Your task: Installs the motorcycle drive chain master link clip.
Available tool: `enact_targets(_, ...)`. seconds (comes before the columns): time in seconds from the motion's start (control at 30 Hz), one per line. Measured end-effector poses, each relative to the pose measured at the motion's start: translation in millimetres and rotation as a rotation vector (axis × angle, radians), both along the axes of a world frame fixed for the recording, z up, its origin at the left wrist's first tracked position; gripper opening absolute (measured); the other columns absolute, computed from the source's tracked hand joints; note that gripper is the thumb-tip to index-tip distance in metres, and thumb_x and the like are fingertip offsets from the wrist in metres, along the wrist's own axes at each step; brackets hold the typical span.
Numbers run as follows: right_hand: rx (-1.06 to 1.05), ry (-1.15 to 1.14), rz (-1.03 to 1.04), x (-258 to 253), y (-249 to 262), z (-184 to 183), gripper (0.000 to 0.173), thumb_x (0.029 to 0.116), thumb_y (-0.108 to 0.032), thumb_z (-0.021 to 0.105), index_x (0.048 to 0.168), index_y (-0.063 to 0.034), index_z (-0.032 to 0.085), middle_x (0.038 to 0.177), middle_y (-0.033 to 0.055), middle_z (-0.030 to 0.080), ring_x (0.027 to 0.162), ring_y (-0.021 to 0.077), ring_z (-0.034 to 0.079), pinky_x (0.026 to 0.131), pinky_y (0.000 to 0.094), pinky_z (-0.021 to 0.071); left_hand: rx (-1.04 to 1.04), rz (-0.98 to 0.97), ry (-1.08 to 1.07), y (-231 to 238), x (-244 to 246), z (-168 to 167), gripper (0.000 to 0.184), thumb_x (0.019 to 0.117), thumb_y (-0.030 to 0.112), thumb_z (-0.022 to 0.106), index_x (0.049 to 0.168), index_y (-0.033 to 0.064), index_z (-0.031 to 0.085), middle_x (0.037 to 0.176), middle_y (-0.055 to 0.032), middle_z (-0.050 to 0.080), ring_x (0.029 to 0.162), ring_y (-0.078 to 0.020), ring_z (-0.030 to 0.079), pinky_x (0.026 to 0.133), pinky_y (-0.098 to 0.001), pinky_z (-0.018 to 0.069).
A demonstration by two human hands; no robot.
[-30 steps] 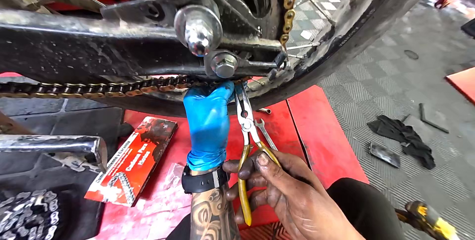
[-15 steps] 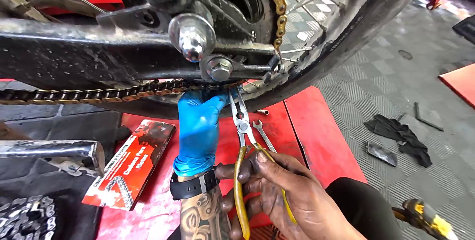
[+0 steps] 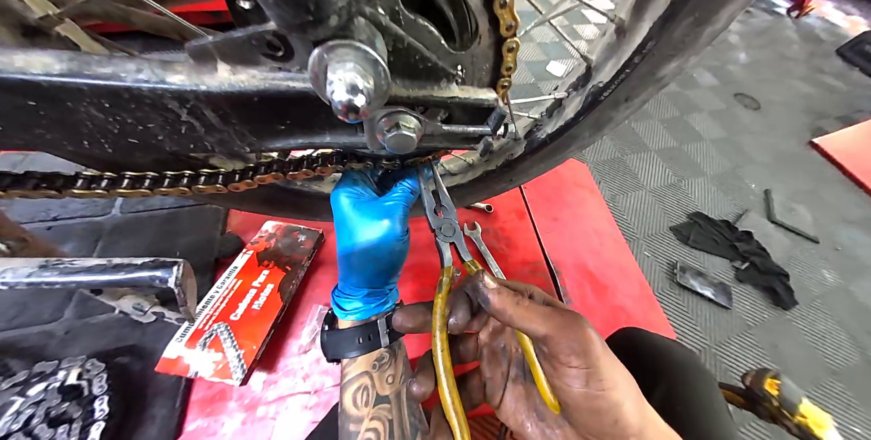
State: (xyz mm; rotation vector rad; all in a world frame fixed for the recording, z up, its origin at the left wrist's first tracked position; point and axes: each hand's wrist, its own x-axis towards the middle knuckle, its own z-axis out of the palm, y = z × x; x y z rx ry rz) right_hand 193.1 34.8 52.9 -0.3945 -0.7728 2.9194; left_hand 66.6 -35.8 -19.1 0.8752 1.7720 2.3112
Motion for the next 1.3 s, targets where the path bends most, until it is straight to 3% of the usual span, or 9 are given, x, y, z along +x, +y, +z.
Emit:
enact_targets(0.1,0.006,0.023,0.020,0.6,1.7,2.6,0.039,0.1097,-0.026,0.040,0.108,0.0044,0.065,0.124,0.0297,0.065,0.102,0.0405,0.072,0.080,0.0520,0.0634,-0.048,0.049,-0.296,-3.5,19.9,16.0,0.005,0.0961,0.006,0.064,0.092,0.0058,0.067,0.078,0.0018,0.066,0.061,-0.0041,0.060,0.060,-0.0162,0.0532)
enact_targets(0.27,0.147,-0.023,0.015,1.7,4.4,4.1,0.037,0.1105,-0.023,0.039,0.114,0.0039,0.064,0.122,0.0272,0.068,0.099,0.0392,0.074,0.078,0.0519,0.0644,-0.049,-0.086,-0.102,0.5,-12.5,26.6,0.024,0.0961,-0.002,0.062,0.120,0.0006,0.062,0.108,-0.0002,0.068,0.102,0.0006,0.064,0.093,-0.0153,0.0513)
enact_targets(0.4,0.235,-0.060,0.037,3.3,9.0,5.3,0.038,0.1117,-0.024,0.039,0.117,0.0054,0.062,0.120,0.0269,0.068,0.096,0.0376,0.074,0.076,0.0518,0.0646,0.096,-0.115,0.143,41.1,-88.8,-54.0,0.018,0.0969,0.009,0.070,0.113,0.0016,0.070,0.103,-0.0090,0.075,0.097,-0.0191,0.074,0.085,-0.0389,0.0649)
enact_targets(0.47,0.231,-0.072,0.036,2.7,9.2,6.6,0.038,0.1113,-0.024,0.039,0.115,0.0049,0.063,0.118,0.0262,0.068,0.094,0.0366,0.074,0.075,0.0507,0.0649,-0.135,-0.122,-0.094,34.8,-87.4,-27.1,0.010,0.0952,0.006,0.070,0.106,0.0054,0.071,0.098,-0.0091,0.075,0.095,-0.0220,0.074,0.090,-0.0452,0.0628)
enact_targets(0.53,0.226,-0.079,0.027,2.4,8.3,6.5,0.038,0.1115,-0.025,0.039,0.116,0.0049,0.062,0.119,0.0268,0.068,0.094,0.0373,0.074,0.075,0.0510,0.0648,-0.019,-0.044,0.112,42.2,-90.8,-52.3,0.011,0.0976,0.013,0.069,0.104,0.0048,0.072,0.091,-0.0065,0.074,0.084,-0.0182,0.074,0.075,-0.0394,0.0653)
enact_targets(0.7,0.258,-0.083,0.025,3.4,8.8,5.9,0.038,0.1111,-0.024,0.038,0.113,0.0043,0.064,0.117,0.0255,0.069,0.093,0.0355,0.075,0.074,0.0491,0.0653,-0.003,-0.124,-0.065,32.2,-65.3,21.1,0.013,0.0957,-0.001,0.061,0.108,-0.0020,0.067,0.099,-0.0118,0.075,0.093,-0.0224,0.074,0.088,-0.0413,0.0636)
enact_targets(0.93,0.254,-0.086,0.025,5.5,11.0,4.0,0.039,0.1113,-0.025,0.037,0.114,0.0046,0.063,0.119,0.0267,0.069,0.093,0.0370,0.075,0.073,0.0496,0.0653,0.062,-0.121,-0.185,33.4,-63.1,28.7,0.018,0.0946,-0.002,0.063,0.113,-0.0015,0.065,0.102,-0.0119,0.074,0.092,-0.0218,0.074,0.085,-0.0399,0.0646)
enact_targets(1.13,0.333,-0.081,-0.001,4.0,6.8,0.2,0.040,0.1121,-0.025,0.037,0.113,0.0048,0.063,0.116,0.0259,0.069,0.093,0.0358,0.075,0.072,0.0488,0.0654,0.127,-0.116,0.018,43.0,-98.8,-68.8,0.022,0.1014,0.017,0.065,0.118,0.0022,0.069,0.109,-0.0130,0.073,0.102,-0.0256,0.073,0.089,-0.0478,0.0636)
enact_targets(1.3,0.320,-0.086,-0.006,4.7,2.9,-2.2,0.039,0.1114,-0.024,0.038,0.115,0.0049,0.063,0.119,0.0256,0.069,0.095,0.0371,0.074,0.074,0.0510,0.0654,0.096,-0.111,-0.217,37.8,-64.8,22.9,0.021,0.0963,0.004,0.066,0.116,-0.0008,0.064,0.103,-0.0133,0.073,0.092,-0.0248,0.074,0.084,-0.0430,0.0646)
